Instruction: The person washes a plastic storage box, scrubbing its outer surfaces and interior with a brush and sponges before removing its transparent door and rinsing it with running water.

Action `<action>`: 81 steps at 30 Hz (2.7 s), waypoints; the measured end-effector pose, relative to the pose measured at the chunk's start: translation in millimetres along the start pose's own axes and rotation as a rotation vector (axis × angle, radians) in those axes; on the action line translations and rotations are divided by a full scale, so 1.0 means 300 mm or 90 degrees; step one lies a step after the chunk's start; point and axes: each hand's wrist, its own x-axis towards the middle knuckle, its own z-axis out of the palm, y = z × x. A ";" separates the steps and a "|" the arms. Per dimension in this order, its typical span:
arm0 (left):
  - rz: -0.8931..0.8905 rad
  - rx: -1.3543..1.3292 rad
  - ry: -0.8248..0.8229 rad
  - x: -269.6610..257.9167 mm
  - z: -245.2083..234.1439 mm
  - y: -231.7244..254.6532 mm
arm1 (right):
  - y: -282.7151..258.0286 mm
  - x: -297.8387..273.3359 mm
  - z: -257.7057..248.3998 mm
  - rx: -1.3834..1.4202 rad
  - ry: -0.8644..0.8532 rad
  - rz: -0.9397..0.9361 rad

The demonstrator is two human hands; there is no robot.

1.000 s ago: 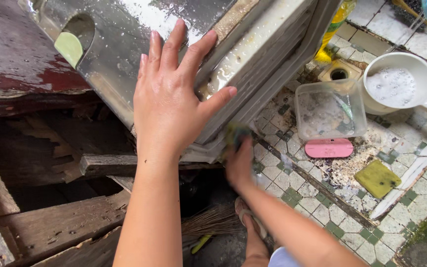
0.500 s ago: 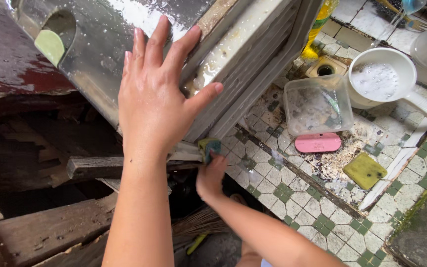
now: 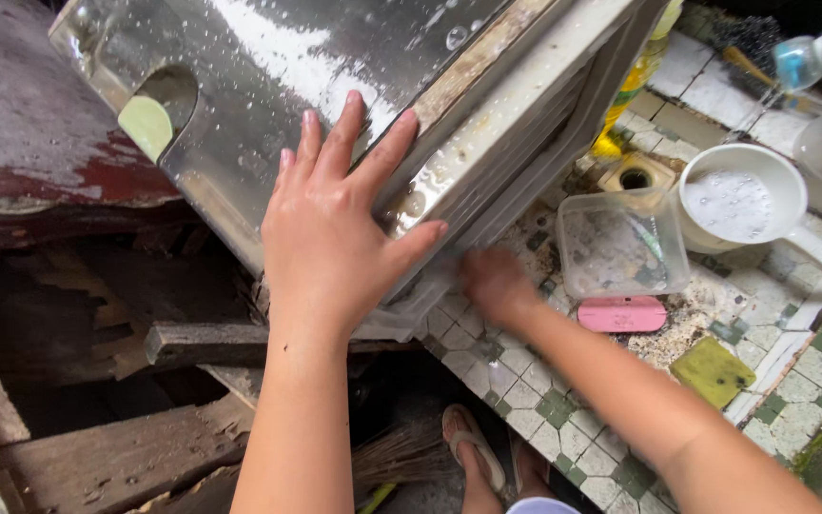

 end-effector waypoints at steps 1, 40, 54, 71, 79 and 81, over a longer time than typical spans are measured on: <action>0.008 -0.013 0.008 0.001 0.003 -0.003 | 0.073 0.014 -0.012 -0.048 0.052 0.061; 0.017 -0.033 0.016 0.016 0.010 0.001 | 0.045 0.096 0.111 0.377 0.207 0.769; -0.008 -0.042 0.018 0.015 0.013 0.009 | -0.564 -0.071 0.212 0.945 0.270 0.719; -0.087 -0.119 0.079 -0.007 0.027 -0.096 | -0.530 -0.181 0.144 0.829 0.316 0.674; 0.105 -0.283 0.153 -0.113 0.010 -0.240 | -0.705 -0.032 -0.286 0.962 0.422 0.338; 0.073 -0.328 0.191 -0.122 0.035 -0.242 | -0.719 0.025 -0.362 0.798 0.485 0.248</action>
